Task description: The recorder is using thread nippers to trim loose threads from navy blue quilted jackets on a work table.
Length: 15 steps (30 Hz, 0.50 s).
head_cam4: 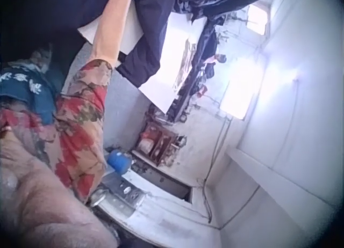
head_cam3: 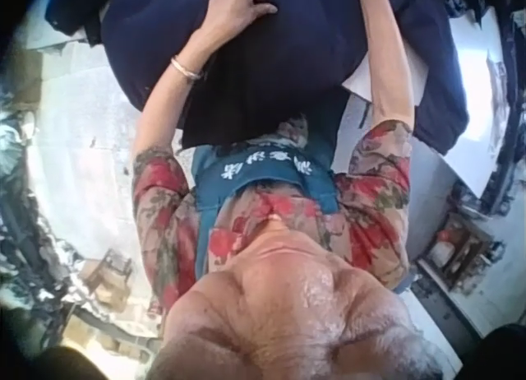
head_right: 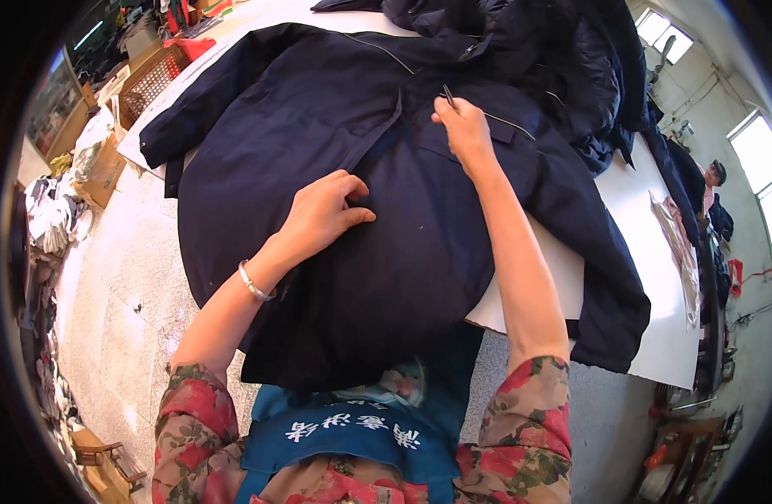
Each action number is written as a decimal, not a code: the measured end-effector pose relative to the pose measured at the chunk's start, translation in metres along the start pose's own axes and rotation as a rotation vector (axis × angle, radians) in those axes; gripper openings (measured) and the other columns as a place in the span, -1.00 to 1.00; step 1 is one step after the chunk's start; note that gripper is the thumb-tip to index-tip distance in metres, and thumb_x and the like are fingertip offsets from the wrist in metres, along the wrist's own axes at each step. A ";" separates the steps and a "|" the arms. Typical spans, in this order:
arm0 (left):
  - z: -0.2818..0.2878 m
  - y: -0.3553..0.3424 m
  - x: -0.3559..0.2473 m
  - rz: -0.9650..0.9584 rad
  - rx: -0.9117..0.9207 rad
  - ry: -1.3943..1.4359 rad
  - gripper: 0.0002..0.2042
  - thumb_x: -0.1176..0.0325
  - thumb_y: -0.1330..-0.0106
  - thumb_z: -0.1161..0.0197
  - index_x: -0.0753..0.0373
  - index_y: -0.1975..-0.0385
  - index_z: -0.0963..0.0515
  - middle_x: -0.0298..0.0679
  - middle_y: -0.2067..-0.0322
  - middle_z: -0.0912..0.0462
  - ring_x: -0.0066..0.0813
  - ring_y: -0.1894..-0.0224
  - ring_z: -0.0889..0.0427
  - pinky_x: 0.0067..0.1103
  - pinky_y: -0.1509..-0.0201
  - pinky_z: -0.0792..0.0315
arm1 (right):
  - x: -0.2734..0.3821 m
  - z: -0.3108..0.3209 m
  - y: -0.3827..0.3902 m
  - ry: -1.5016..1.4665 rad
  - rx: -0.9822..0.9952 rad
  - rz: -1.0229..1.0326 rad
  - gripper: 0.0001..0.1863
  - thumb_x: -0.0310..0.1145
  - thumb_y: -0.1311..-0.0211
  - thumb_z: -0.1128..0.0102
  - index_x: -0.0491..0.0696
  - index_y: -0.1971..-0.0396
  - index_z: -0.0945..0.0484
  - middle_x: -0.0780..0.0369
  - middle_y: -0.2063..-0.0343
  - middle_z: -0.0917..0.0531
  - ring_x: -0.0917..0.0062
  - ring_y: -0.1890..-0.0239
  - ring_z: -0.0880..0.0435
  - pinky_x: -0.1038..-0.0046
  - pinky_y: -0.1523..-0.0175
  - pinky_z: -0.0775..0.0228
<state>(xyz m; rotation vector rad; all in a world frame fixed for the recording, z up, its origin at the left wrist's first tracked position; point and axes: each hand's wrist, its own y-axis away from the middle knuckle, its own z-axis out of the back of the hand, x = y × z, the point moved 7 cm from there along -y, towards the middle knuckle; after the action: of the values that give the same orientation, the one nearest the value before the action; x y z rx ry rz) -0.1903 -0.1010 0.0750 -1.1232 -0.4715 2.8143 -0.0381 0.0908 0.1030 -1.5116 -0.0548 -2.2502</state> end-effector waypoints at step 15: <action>0.025 0.037 0.008 0.018 -0.158 0.301 -0.96 0.54 -0.09 -0.20 0.34 0.55 -0.51 -0.34 0.59 -0.54 -0.68 0.53 -0.45 -0.67 0.43 -0.35 | -0.003 -0.027 0.070 0.278 -0.039 0.199 -0.66 -0.32 -0.03 -0.26 -0.13 0.17 -0.60 0.13 0.30 -0.71 0.29 0.18 -0.69 0.39 0.07 -0.47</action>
<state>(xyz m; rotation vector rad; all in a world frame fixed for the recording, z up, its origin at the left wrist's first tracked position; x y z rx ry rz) -0.2112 -0.1409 0.0754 -1.5551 -0.6645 2.5924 -0.0346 0.0210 0.0753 -1.1524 0.2134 -2.2852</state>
